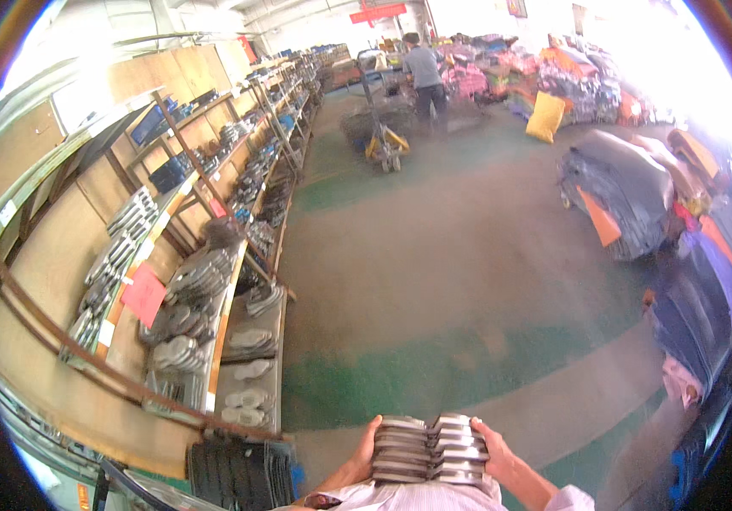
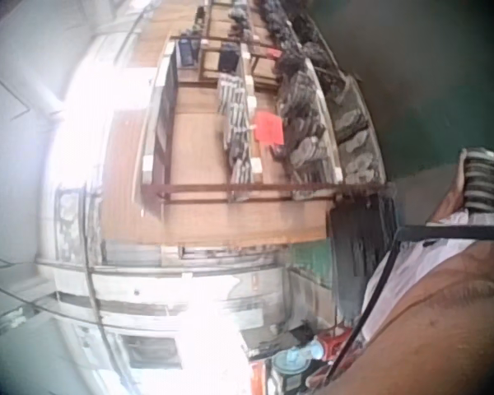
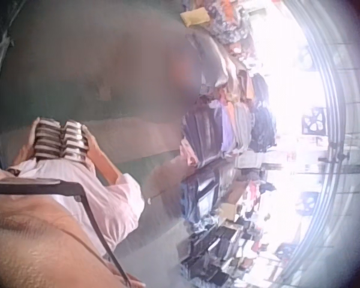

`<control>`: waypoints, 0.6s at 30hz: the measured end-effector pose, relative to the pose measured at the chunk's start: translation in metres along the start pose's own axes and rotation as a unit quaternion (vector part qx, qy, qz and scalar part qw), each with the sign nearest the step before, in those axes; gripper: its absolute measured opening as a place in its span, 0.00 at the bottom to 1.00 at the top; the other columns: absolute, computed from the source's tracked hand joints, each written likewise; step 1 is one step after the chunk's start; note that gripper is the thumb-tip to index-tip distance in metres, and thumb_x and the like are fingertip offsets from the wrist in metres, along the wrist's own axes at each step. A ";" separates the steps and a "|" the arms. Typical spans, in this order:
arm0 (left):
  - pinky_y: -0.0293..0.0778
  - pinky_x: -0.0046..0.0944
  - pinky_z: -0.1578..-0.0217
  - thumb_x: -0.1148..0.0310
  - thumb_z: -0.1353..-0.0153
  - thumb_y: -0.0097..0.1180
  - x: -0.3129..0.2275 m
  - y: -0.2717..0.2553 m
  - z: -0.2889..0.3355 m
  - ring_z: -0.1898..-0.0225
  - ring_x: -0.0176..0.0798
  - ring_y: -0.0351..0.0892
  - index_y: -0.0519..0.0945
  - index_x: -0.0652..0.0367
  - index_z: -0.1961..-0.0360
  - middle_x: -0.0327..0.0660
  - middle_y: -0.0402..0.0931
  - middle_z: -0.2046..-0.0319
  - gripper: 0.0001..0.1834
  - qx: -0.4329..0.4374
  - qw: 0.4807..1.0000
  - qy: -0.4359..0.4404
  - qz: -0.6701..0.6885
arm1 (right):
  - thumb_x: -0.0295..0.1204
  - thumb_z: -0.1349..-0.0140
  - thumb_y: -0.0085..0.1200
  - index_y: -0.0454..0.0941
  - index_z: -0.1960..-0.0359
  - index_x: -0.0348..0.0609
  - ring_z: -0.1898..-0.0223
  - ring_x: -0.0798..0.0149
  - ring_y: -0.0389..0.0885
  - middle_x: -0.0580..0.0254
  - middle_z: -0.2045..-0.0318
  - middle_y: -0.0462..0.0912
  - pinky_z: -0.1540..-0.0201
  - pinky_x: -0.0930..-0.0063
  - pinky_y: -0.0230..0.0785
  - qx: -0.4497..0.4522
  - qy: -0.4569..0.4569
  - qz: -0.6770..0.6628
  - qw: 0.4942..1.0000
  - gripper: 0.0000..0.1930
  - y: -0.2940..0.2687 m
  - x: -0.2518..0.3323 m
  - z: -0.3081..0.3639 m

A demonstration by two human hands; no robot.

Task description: The person places a black shoe-like part into a clear plastic bag, seals it, and sets it aside. They then pick up a stack of striped circular parts, walk through the factory floor, and place the stack onto a shelf among similar parts.

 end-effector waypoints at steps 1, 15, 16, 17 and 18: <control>0.72 0.50 0.43 0.32 0.37 0.44 -0.035 0.004 -0.015 0.47 0.48 0.77 0.75 0.59 0.43 0.48 0.78 0.47 0.41 0.034 0.999 0.036 0.008 | 0.48 0.35 0.57 0.76 0.50 0.42 0.53 0.57 0.81 0.55 0.55 0.83 0.47 0.52 0.74 0.038 -0.012 -0.015 0.999 0.22 0.026 0.017 -0.018; 0.73 0.49 0.43 0.36 0.33 0.40 -0.390 0.036 -0.220 0.46 0.45 0.77 0.74 0.57 0.40 0.48 0.77 0.46 0.37 0.111 0.994 0.011 -0.007 | 0.47 0.35 0.57 0.76 0.48 0.40 0.54 0.53 0.81 0.52 0.53 0.82 0.47 0.51 0.74 0.016 -0.047 -0.035 0.998 0.24 0.209 0.248 -0.283; 0.73 0.49 0.43 0.36 0.33 0.40 -0.419 0.043 -0.231 0.46 0.45 0.77 0.74 0.57 0.40 0.48 0.77 0.46 0.37 0.115 0.993 0.014 0.002 | 0.46 0.35 0.57 0.76 0.48 0.40 0.54 0.53 0.81 0.52 0.53 0.82 0.47 0.50 0.74 0.016 -0.040 -0.036 0.998 0.23 0.229 0.269 -0.304; 0.73 0.49 0.43 0.36 0.32 0.40 -0.446 0.047 -0.241 0.46 0.45 0.78 0.74 0.57 0.40 0.48 0.77 0.45 0.37 0.110 0.994 0.002 0.018 | 0.46 0.35 0.57 0.76 0.48 0.40 0.54 0.53 0.81 0.52 0.54 0.82 0.47 0.50 0.74 0.011 -0.027 -0.038 0.999 0.23 0.244 0.288 -0.319; 0.73 0.49 0.43 0.36 0.32 0.40 -0.472 0.051 -0.251 0.46 0.46 0.78 0.74 0.58 0.40 0.49 0.77 0.45 0.37 0.108 0.993 -0.003 0.036 | 0.46 0.35 0.57 0.76 0.48 0.40 0.54 0.54 0.81 0.53 0.54 0.82 0.46 0.50 0.74 0.009 -0.018 -0.034 0.999 0.23 0.262 0.311 -0.334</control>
Point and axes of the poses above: each hand's wrist, its own z-axis away from the middle knuckle, its own y-axis out of the palm, x = y × z, the point moved 9 cm from there along -z, towards the middle knuckle
